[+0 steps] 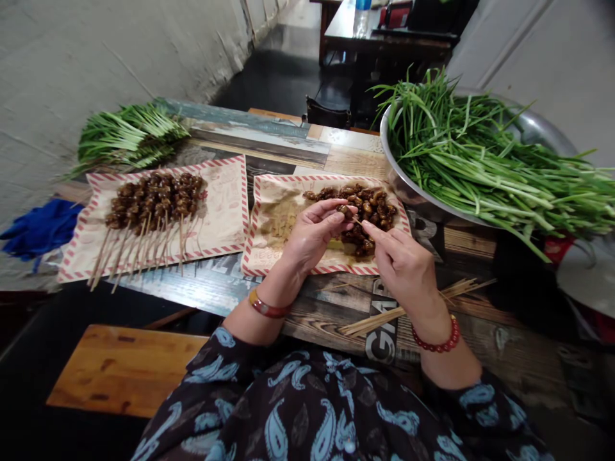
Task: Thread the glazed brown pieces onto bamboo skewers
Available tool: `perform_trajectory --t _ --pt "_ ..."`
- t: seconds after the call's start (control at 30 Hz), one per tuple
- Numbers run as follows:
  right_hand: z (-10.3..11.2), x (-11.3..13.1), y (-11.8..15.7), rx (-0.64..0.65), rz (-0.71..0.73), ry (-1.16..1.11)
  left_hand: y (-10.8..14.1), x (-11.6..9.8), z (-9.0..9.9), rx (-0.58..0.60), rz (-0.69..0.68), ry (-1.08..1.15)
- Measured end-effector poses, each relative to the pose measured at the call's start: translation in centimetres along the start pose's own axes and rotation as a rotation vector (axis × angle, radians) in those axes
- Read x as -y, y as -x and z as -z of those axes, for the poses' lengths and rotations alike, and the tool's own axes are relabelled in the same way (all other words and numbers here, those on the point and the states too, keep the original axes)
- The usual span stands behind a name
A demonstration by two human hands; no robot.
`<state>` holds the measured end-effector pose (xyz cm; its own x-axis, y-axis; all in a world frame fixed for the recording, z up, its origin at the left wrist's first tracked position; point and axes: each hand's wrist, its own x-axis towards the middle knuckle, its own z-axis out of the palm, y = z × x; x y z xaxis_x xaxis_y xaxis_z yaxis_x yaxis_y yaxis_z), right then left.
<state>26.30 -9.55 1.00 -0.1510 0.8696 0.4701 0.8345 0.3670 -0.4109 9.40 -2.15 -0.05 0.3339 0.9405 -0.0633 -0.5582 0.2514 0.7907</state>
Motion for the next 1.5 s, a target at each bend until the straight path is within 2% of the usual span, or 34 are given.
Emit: perform_trajectory --t 0.63,0.93,1.3,1.5 --pt "-0.3 0.29 -0.14 -0.086 0.04 -0.094 0.48 0.33 -0.42 0.047 0.011 0.007" --pt "-0.64 0.33 -0.18 -0.104 0.07 -0.094 0.6 0.21 -0.36 0.051 0.092 0.046" --pt "-0.95 0.61 0.07 -0.086 -0.06 -0.025 0.55 0.24 -0.32 0.009 0.046 0.003" --pt "-0.92 0.82 -0.07 -0.068 -0.04 -0.028 0.61 0.93 -0.44 0.035 0.072 -0.051"
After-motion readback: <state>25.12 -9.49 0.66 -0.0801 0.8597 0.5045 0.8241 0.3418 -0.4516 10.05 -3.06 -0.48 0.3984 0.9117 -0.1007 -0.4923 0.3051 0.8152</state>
